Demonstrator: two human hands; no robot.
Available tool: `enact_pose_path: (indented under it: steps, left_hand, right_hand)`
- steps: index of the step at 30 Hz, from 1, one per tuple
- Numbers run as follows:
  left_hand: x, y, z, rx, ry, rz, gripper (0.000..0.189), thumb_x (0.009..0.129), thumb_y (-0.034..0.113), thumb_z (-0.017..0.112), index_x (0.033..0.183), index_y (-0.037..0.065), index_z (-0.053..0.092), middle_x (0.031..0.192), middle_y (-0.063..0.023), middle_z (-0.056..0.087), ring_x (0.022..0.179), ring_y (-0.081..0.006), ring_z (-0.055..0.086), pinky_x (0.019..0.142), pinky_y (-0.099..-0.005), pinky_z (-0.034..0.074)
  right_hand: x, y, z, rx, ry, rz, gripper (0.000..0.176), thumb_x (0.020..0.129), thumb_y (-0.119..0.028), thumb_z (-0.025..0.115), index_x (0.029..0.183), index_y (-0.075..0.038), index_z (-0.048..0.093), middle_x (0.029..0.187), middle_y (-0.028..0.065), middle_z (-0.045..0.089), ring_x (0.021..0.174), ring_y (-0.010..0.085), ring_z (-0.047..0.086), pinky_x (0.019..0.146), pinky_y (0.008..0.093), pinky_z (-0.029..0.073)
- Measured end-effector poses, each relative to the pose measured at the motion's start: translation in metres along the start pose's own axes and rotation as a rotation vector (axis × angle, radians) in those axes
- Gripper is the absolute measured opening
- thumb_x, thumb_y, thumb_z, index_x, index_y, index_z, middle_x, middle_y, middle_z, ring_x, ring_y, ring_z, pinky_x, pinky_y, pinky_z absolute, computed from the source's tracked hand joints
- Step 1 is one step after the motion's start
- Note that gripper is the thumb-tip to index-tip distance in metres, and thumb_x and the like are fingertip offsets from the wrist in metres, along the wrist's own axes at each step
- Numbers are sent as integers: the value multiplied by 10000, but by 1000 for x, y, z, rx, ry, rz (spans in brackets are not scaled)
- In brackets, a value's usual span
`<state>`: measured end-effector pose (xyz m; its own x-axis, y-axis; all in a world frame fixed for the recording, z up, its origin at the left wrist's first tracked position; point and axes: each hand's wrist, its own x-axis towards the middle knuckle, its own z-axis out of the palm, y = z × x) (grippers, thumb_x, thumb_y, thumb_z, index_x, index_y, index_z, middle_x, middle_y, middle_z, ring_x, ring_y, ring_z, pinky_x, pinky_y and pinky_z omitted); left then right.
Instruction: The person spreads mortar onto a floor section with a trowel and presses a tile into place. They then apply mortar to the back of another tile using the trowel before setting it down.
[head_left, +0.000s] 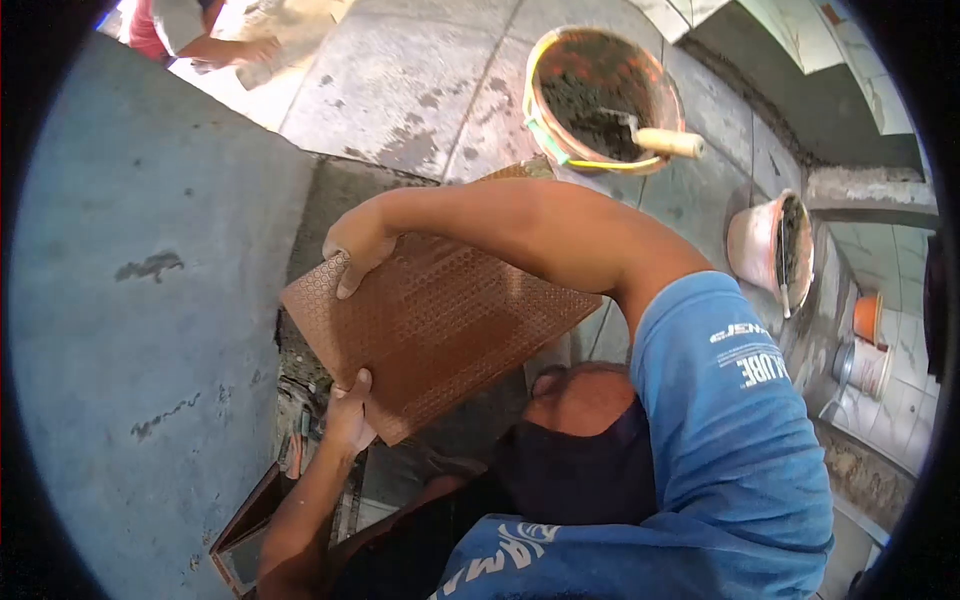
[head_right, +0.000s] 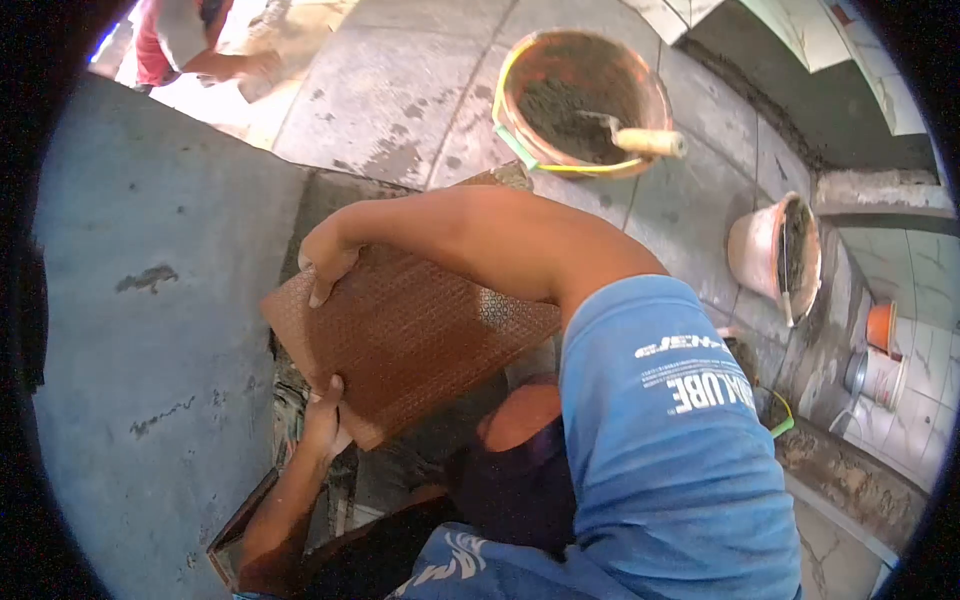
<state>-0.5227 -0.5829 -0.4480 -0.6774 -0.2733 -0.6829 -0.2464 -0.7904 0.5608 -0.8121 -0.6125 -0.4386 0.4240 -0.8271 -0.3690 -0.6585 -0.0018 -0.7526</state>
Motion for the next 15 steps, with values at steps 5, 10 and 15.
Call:
enact_pose_path:
  steps: [5, 10, 15]
  left_hand:
    - [53, -56, -3, -62, 13, -59, 478, 918, 264, 614, 1305, 32, 457, 1327, -123, 495, 1195, -266, 501, 1003, -441, 415]
    - [93, -83, 23, 49, 50, -161, 550, 893, 306, 647, 1306, 6, 442, 1320, -169, 484, 1191, -300, 502, 1000, -473, 408]
    - [115, -113, 35, -20, 23, -144, 595, 890, 315, 649, 1316, -23, 408, 1275, -178, 516, 1163, -308, 524, 973, -457, 443]
  right_hand:
    - [-15, 62, 43, 101, 37, 175, 683, 821, -494, 655, 1234, 37, 533, 1196, 236, 574, 1115, 384, 548, 910, 466, 438]
    - [-37, 115, 60, 197, -48, 299, 702, 774, -491, 710, 1259, -16, 529, 1220, 196, 574, 1125, 368, 544, 915, 458, 442]
    - [-61, 141, 71, 249, -74, 389, 784, 733, -508, 738, 1305, -29, 497, 1278, 174, 546, 1174, 349, 520, 951, 447, 430]
